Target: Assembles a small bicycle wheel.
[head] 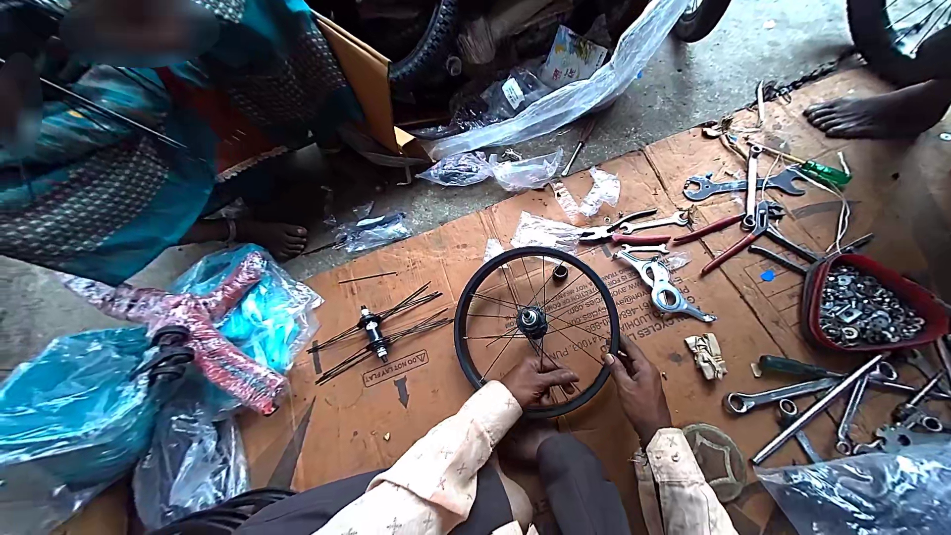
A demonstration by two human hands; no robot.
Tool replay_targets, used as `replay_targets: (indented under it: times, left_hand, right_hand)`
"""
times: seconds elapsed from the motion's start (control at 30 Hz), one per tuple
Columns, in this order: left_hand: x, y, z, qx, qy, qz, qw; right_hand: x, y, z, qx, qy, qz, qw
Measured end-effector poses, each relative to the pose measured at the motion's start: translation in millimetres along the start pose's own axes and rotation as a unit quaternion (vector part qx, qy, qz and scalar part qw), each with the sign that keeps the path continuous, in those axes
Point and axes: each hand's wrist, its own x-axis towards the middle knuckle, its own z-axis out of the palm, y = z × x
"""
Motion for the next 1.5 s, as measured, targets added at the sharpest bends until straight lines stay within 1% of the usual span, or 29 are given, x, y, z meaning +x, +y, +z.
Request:
replay_targets:
  times: [0.07, 0.17, 0.2, 0.27, 0.33, 0.37, 0.43, 0.47, 0.5, 0.57, 0.63, 0.67, 0.7, 0.77, 0.83, 0.97, 1.03, 1.13, 1.2, 1.23, 1.27, 1.33, 1.37, 1.4, 1.43, 1.47, 1.5]
  left_hand:
    - [4.3, -0.5, 12.9, 0.017, 0.038, 0.003, 0.999]
    - [7.7, -9.4, 25.3, 0.104, 0.111, 0.040, 0.988]
    - [8.4, -12.2, 26.3, 0.130, 0.113, 0.047, 0.984]
    - [10.1, -15.8, 29.2, 0.152, 0.085, 0.062, 0.983]
    - [12.6, -18.0, 34.1, 0.118, 0.048, 0.062, 0.990]
    - [13.8, -19.3, 37.4, 0.074, 0.037, 0.061, 0.995]
    - [12.4, -16.3, 44.5, -0.023, 0.040, 0.056, 0.997]
    - [10.8, -13.4, 46.2, -0.048, 0.049, 0.051, 0.996]
    - [9.0, -10.9, 46.9, -0.061, 0.058, 0.048, 0.995]
    - [6.5, -7.4, 47.0, -0.077, 0.071, 0.046, 0.993]
    - [7.4, -5.5, 47.3, -0.102, 0.083, 0.050, 0.990]
    - [8.0, -4.2, 48.3, -0.112, 0.091, 0.050, 0.988]
    - [8.7, -2.8, 49.2, -0.119, 0.098, 0.049, 0.987]
    - [11.4, -2.6, 49.4, -0.125, 0.103, 0.051, 0.985]
    - [13.8, -4.3, 51.4, -0.130, 0.105, 0.050, 0.985]
    - [13.6, -3.7, 51.5, -0.127, 0.106, 0.059, 0.985]
    - [12.9, -1.2, 50.8, -0.131, 0.101, 0.055, 0.985]
    - [12.5, 2.1, 51.5, -0.148, 0.103, 0.053, 0.982]
    - [10.9, 5.8, 52.4, -0.163, 0.112, 0.047, 0.979]
    - [10.6, 7.0, 53.2, -0.169, 0.116, 0.047, 0.978]
    - [10.9, 7.5, 54.2, -0.175, 0.119, 0.049, 0.976]
    - [12.4, 7.3, 54.8, -0.184, 0.125, 0.051, 0.974]
    - [13.5, 6.8, 54.9, -0.188, 0.127, 0.049, 0.973]
    - [13.6, 6.0, 55.7, -0.191, 0.129, 0.046, 0.972]
    - [13.5, 4.9, 56.6, -0.191, 0.129, 0.045, 0.972]
    - [13.2, 4.6, 57.5, -0.190, 0.130, 0.045, 0.972]
    - [12.6, 5.5, 58.4, -0.191, 0.131, 0.044, 0.972]
  right_hand:
    - [4.4, -3.3, -3.0, -0.014, 0.004, -0.001, 1.000]
    - [3.8, -4.7, -7.6, -0.005, 0.004, -0.005, 1.000]
    - [2.9, -4.6, -9.6, 0.002, -0.002, -0.005, 1.000]
    - [0.3, -4.7, -12.9, 0.016, -0.014, -0.001, 1.000]
    - [-2.8, -5.7, -15.3, 0.030, -0.033, 0.000, 0.999]
    - [-3.6, -7.2, -17.3, 0.038, -0.046, -0.003, 0.998]
    - [-2.0, -11.3, -26.6, 0.047, -0.073, -0.006, 0.996]
    - [0.4, -13.3, -34.1, 0.039, -0.076, -0.005, 0.996]
    - [3.4, -13.7, -42.6, 0.019, -0.066, -0.010, 0.998]
    - [11.7, -5.9, -58.8, -0.070, 0.003, -0.034, 0.997]
    - [23.0, 13.1, -70.4, -0.209, 0.076, -0.057, 0.973]
    - [27.3, 22.8, -72.4, -0.269, 0.083, -0.067, 0.957]
    - [29.8, 29.2, -70.7, -0.318, 0.075, -0.072, 0.943]
    - [31.9, 35.7, -59.8, -0.378, 0.051, -0.097, 0.919]
    - [30.8, 32.9, -50.3, -0.412, 0.032, -0.111, 0.904]
    - [30.5, 21.9, -42.1, -0.446, -0.012, -0.118, 0.887]
    - [30.4, 15.1, -39.8, -0.481, -0.026, -0.100, 0.870]
    - [32.8, 3.1, -34.7, -0.550, -0.066, -0.052, 0.831]
    - [37.1, 5.4, -33.7, -0.572, -0.073, -0.050, 0.816]
    - [38.5, 7.8, -35.4, -0.569, -0.071, -0.051, 0.817]
    - [39.0, 8.5, -38.3, -0.553, -0.068, -0.046, 0.829]
    - [35.6, 7.5, -45.6, -0.469, -0.025, -0.059, 0.881]
    - [32.9, 7.6, -48.5, -0.405, 0.009, -0.076, 0.911]
    - [28.4, 6.9, -50.2, -0.328, 0.036, -0.074, 0.941]
    - [21.7, 5.3, -50.2, -0.237, 0.052, -0.053, 0.969]
    - [14.5, 4.2, -48.2, -0.131, 0.058, -0.027, 0.989]
    - [7.2, 3.7, -44.6, -0.029, 0.059, -0.007, 0.998]
